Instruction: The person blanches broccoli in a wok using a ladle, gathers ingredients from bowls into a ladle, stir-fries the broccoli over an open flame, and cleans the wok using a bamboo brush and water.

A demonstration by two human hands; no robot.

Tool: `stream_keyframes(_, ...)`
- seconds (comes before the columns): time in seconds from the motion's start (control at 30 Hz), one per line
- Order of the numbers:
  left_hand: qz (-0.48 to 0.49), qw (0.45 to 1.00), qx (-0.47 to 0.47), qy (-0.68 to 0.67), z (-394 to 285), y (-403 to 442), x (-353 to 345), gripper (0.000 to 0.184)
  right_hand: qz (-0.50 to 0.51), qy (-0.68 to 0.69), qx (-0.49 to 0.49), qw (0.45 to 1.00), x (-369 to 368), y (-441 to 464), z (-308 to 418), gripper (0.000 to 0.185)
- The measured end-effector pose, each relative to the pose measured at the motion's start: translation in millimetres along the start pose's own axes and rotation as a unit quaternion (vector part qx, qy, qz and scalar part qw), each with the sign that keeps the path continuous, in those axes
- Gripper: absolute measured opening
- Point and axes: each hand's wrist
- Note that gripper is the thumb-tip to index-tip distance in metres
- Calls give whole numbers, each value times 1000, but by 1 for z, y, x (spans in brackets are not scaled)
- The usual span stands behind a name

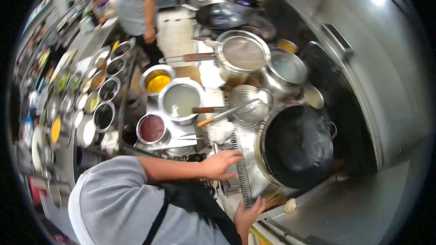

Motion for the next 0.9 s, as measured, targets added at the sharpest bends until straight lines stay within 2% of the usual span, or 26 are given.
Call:
stream_keyframes(0.07, -30, 993, 110, -26, 7, -55, 25, 52, 144, 208, 9, 968, -3, 20, 22, 60)
stream_keyframes(0.13, 14, 963, 259, -75, -4, -103, 66, 51, 234, 234, 48, 943, -11, 28, 55, 56)
stream_keyframes(0.17, -33, 955, 275, -104, 5, -133, 72, 50, 280, 265, 49, 921, -17, 34, 76, 51)
stream_keyframes(0.2, -39, 951, 297, -77, 7, -160, 88, 49, 320, 295, 44, 899, -24, 36, 101, 46)
stream_keyframes(0.27, -127, 941, 312, -18, 21, -218, 98, 48, 365, 307, 55, 877, -42, 33, 138, 46)
stream_keyframes(0.33, -184, 897, 397, -62, 19, -256, 125, 46, 470, 381, -21, 796, -75, 38, 162, 50)
stream_keyframes(0.37, -217, 879, 418, -75, 18, -274, 137, 46, 504, 371, -59, 778, -81, 40, 189, 54)
stream_keyframes(0.4, -244, 864, 432, -88, 19, -291, 148, 46, 513, 389, -144, 752, -99, 43, 208, 55)
stream_keyframes(0.43, -263, 854, 440, -94, 22, -306, 157, 45, 539, 422, -201, 701, -125, 55, 212, 69)
stream_keyframes(0.5, -295, 828, 452, -153, 35, -338, 170, 42, 505, 511, -320, 617, -174, 78, 235, 84)
stream_keyframes(0.53, -310, 805, 462, -206, 44, -352, 172, 40, 452, 562, -383, 577, -194, 88, 246, 95)
stream_keyframes(0.57, -311, 793, 462, -245, 49, -365, 178, 38, 410, 601, -452, 516, -209, 98, 257, 95)
stream_keyframes(0.6, -315, 781, 462, -279, 55, -372, 192, 37, 431, 577, -466, 515, -214, 102, 272, 98)
stream_keyframes(0.63, -299, 778, 461, -305, 52, -370, 212, 36, 473, 568, -464, 488, -198, 95, 303, 101)
stream_keyframes(0.67, -288, 770, 467, -325, 52, -368, 229, 36, 518, 538, -425, 511, -193, 85, 321, 101)
stream_keyframes(0.7, -292, 755, 455, -370, 65, -373, 235, 36, 542, 518, -408, 521, -166, 69, 356, 98)
stream_keyframes(0.73, -296, 736, 448, -412, 76, -377, 244, 36, 589, 501, -391, 499, -152, 59, 377, 92)
stream_keyframes(0.77, -291, 724, 436, -448, 84, -369, 262, 34, 639, 485, -348, 485, -160, 54, 379, 87)
stream_keyframes(0.8, -308, 703, 439, -468, 91, -353, 277, 33, 664, 471, -293, 501, -161, 51, 383, 82)
stream_keyframes(0.87, -314, 753, 382, -434, 120, -321, 299, 35, 674, 439, -203, 558, -158, 55, 382, 80)
stream_keyframes(0.9, -309, 756, 381, -434, 124, -312, 299, 35, 671, 444, -205, 558, -158, 61, 378, 80)
Point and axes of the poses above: each hand's wrist, its own y-axis towards the middle knuckle, its own x-axis out of the back of the hand, z = x × y, and after that the axes turned 3 degrees about -x, right-handed
